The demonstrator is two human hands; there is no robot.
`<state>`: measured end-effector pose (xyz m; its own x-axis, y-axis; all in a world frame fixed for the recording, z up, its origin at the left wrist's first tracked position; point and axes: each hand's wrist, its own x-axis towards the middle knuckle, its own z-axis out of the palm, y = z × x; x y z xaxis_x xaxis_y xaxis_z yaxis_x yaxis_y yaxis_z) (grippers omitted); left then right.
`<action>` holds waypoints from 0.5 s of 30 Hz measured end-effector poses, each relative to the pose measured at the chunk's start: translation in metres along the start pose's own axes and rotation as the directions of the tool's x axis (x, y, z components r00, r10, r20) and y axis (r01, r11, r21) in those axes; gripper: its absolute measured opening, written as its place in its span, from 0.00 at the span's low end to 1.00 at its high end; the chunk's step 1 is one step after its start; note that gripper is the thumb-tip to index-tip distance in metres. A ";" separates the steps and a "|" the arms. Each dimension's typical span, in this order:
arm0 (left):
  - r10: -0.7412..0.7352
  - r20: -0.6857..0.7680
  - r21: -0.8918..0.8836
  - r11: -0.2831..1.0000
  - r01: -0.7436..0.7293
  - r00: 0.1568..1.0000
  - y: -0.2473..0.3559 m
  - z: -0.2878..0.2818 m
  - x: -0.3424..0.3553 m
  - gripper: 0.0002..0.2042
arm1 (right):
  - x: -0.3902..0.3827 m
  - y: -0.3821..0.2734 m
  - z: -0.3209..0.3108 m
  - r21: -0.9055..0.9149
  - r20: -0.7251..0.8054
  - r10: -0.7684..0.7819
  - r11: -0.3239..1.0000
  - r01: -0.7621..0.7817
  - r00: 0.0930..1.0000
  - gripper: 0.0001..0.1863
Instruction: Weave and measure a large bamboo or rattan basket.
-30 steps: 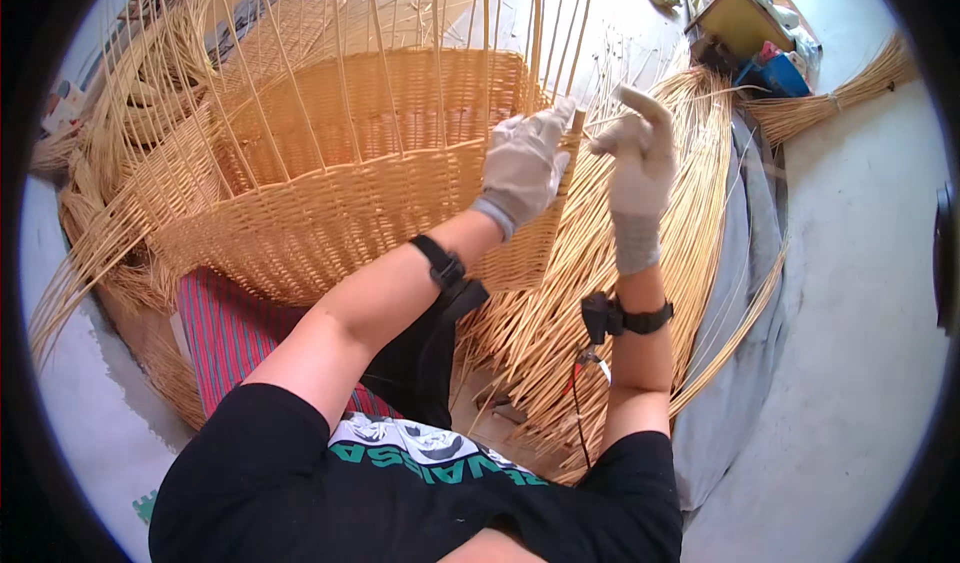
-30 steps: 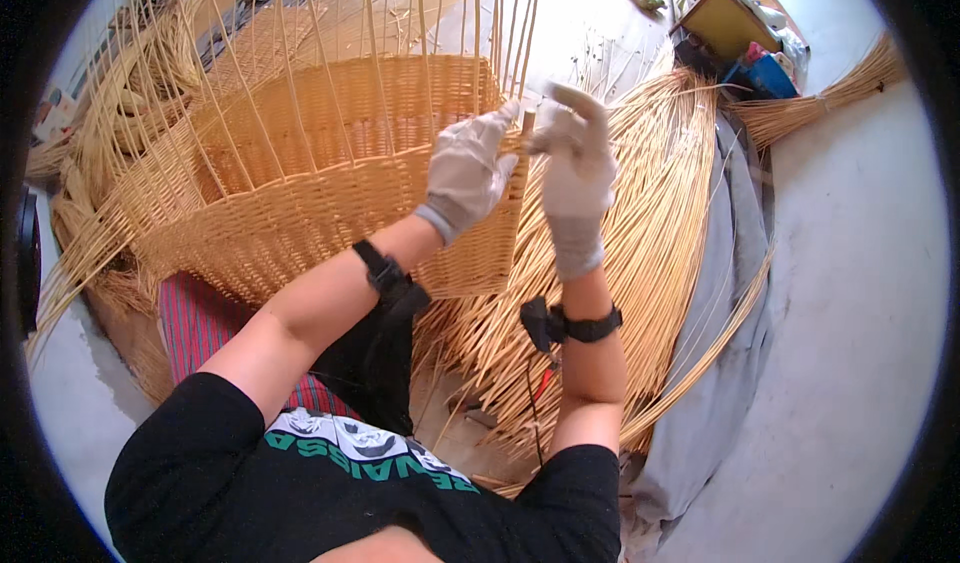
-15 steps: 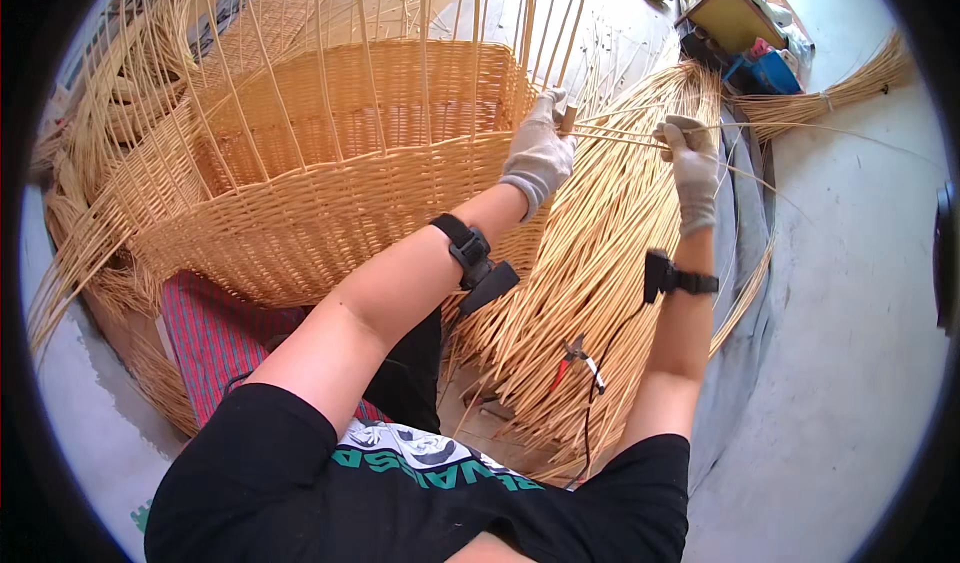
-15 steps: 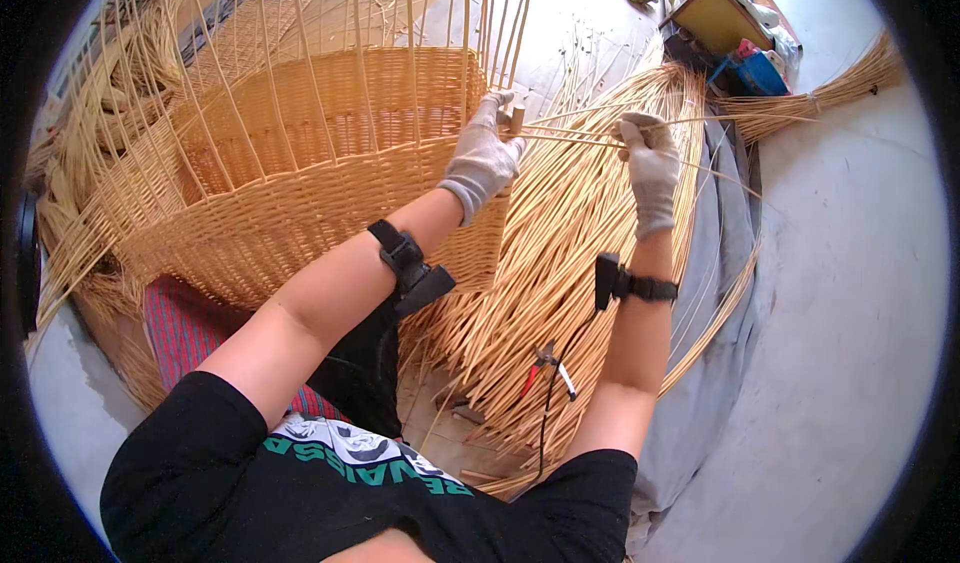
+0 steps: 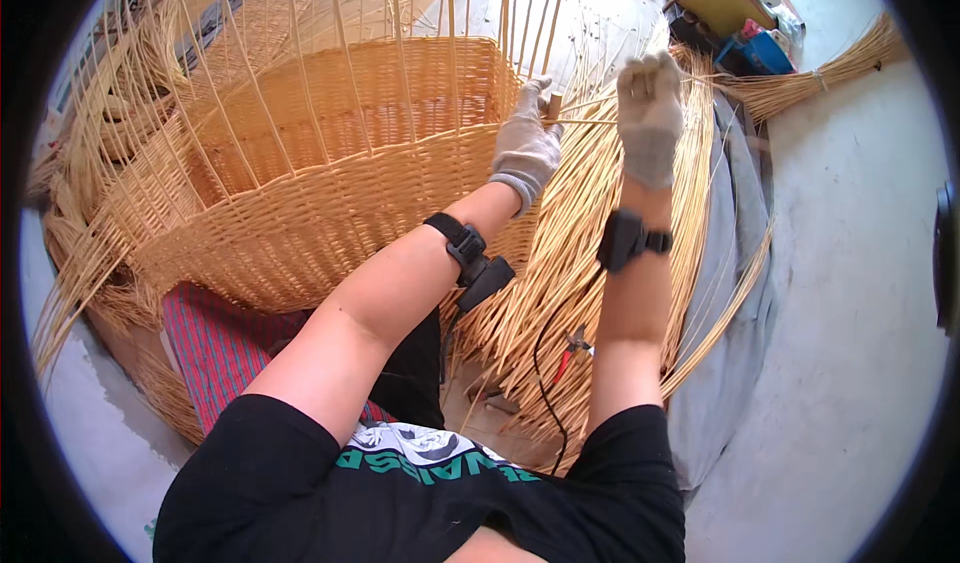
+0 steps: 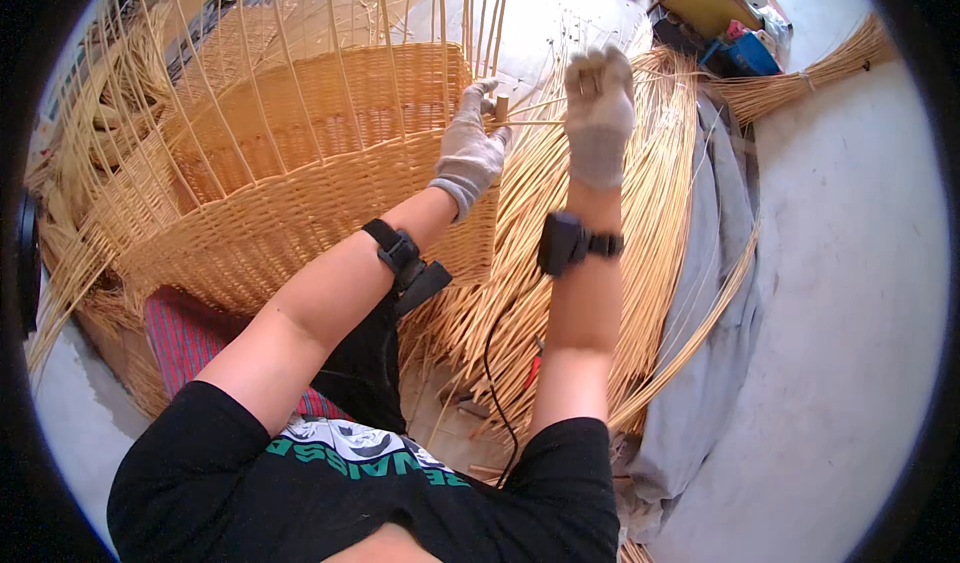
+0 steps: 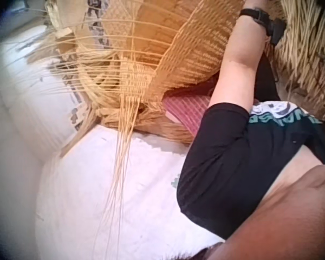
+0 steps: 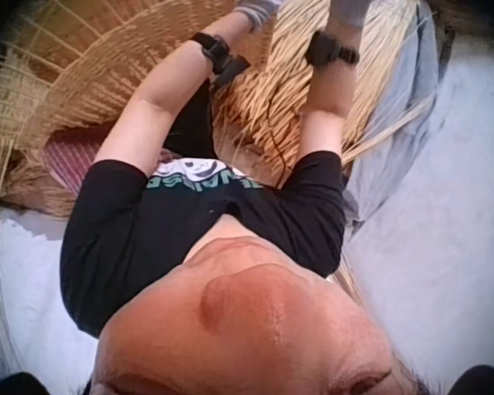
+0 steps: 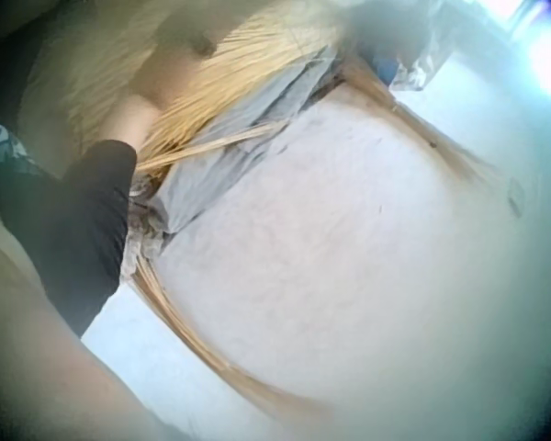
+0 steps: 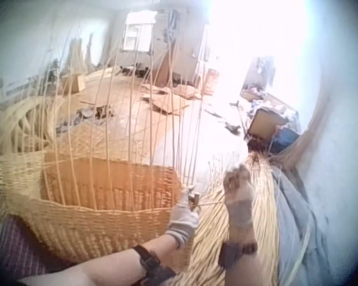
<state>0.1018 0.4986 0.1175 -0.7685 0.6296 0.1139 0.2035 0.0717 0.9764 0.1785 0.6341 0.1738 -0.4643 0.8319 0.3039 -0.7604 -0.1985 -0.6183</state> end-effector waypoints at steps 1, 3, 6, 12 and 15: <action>0.030 0.005 -0.042 0.999 -0.029 1.000 0.003 -0.002 -0.001 0.28 | -0.017 -0.006 -0.003 0.074 -0.076 0.014 0.997 -0.008 0.997 0.09; 0.010 0.029 0.015 1.000 -0.011 1.000 0.002 -0.004 -0.002 0.28 | -0.046 -0.019 -0.010 0.158 -0.212 0.082 0.986 -0.048 0.974 0.08; -0.011 0.069 0.114 0.993 0.003 0.998 -0.011 0.000 0.003 0.27 | -0.073 -0.019 -0.003 0.320 0.426 0.175 0.889 -0.329 0.888 0.10; 0.184 0.013 -0.258 0.950 -0.174 0.983 -0.041 0.019 0.010 0.22 | -0.087 0.035 0.074 -0.911 0.355 0.578 0.391 0.132 0.735 0.13; 0.057 0.074 -0.492 0.871 -0.013 0.996 -0.037 0.014 0.007 0.21 | -0.069 0.046 0.092 -0.939 0.345 0.706 0.261 0.226 0.619 0.14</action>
<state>0.0972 0.5115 0.0801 -0.7084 0.6884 0.1558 -0.1106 -0.3263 0.9388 0.1338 0.5200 0.1914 -0.9807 0.1957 0.0015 0.1231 0.6227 -0.7727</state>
